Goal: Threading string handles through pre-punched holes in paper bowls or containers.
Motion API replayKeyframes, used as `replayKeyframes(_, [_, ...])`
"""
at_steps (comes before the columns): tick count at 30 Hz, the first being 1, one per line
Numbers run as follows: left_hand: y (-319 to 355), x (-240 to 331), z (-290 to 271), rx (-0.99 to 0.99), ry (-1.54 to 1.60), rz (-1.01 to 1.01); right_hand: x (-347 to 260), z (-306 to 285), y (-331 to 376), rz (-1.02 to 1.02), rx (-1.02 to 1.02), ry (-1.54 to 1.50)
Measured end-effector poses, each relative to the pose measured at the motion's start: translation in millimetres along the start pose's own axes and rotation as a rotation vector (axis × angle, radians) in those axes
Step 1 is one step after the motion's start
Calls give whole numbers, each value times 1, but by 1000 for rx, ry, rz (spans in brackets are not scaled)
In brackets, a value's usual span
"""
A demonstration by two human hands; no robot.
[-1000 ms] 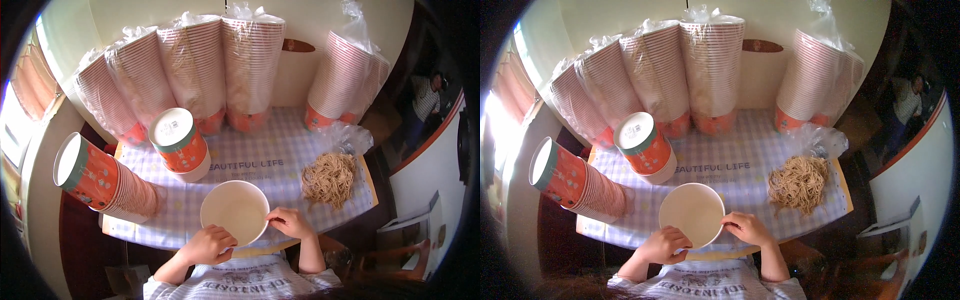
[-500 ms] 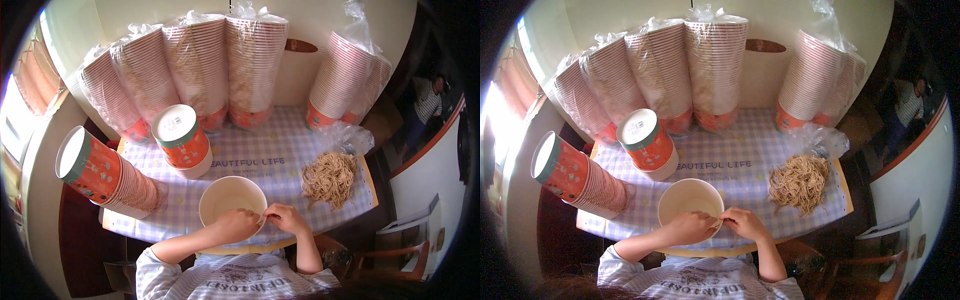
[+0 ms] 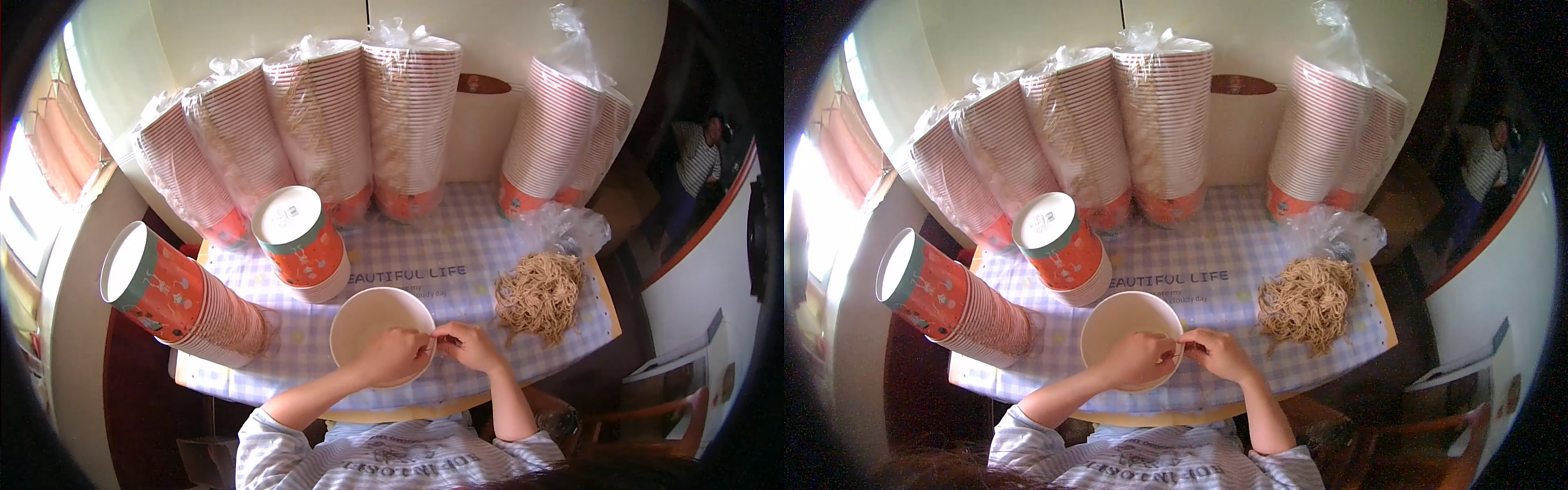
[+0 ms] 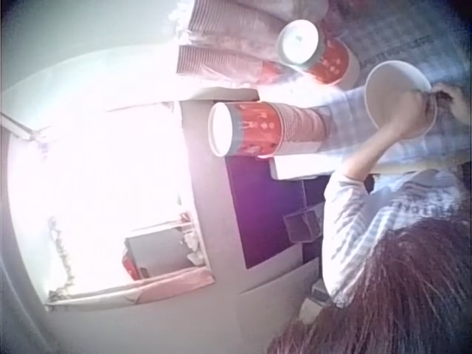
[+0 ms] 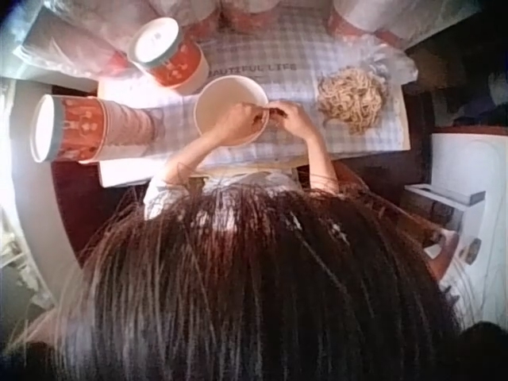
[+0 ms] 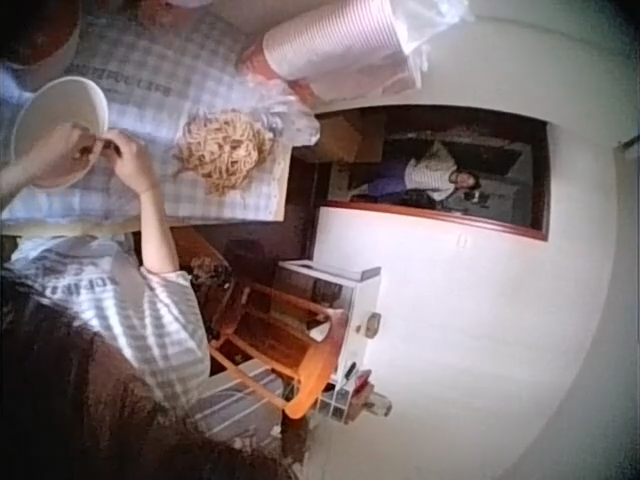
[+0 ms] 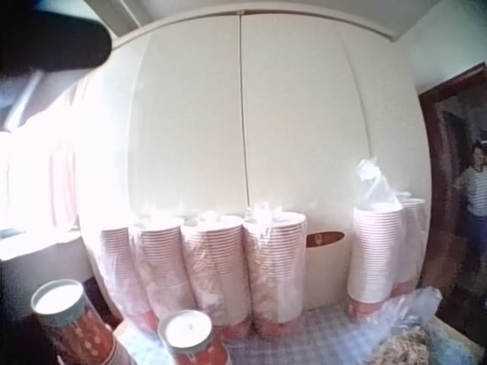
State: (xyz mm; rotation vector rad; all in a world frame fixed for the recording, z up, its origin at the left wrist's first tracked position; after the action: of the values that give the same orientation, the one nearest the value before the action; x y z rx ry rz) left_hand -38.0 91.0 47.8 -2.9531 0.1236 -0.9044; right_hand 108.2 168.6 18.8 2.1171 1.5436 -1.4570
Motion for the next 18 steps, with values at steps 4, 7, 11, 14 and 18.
replayKeyframes(4, [-2, -16, -11, -95, 63, -38, 2, -4, 3, 31, -19, -20])
replayKeyframes(7, [-3, -28, -17, -241, 247, -31, -3, -10, 11, 126, -27, -64])
replayKeyframes(11, [-9, -25, -26, -384, 675, -83, -4, -23, 25, 260, -36, -77])
replayKeyframes(14, [-14, -15, -28, -493, 938, -79, -10, -31, 27, 283, -50, -76])
replayKeyframes(18, [-24, -7, -22, -625, 1145, -134, -9, -36, 29, 238, 68, -221])
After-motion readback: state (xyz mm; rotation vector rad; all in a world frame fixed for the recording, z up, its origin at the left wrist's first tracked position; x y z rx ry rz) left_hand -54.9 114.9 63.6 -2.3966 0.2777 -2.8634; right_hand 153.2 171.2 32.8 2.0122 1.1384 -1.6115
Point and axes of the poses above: each hand's wrist, its own y-axis away from the middle knuckle, its own z-axis out of the palm, x = y × z, the point moved 2 cm from there along -y, towards the middle knuckle, and after that the axes turned 7 degrees about -z, right-handed, at the moved point
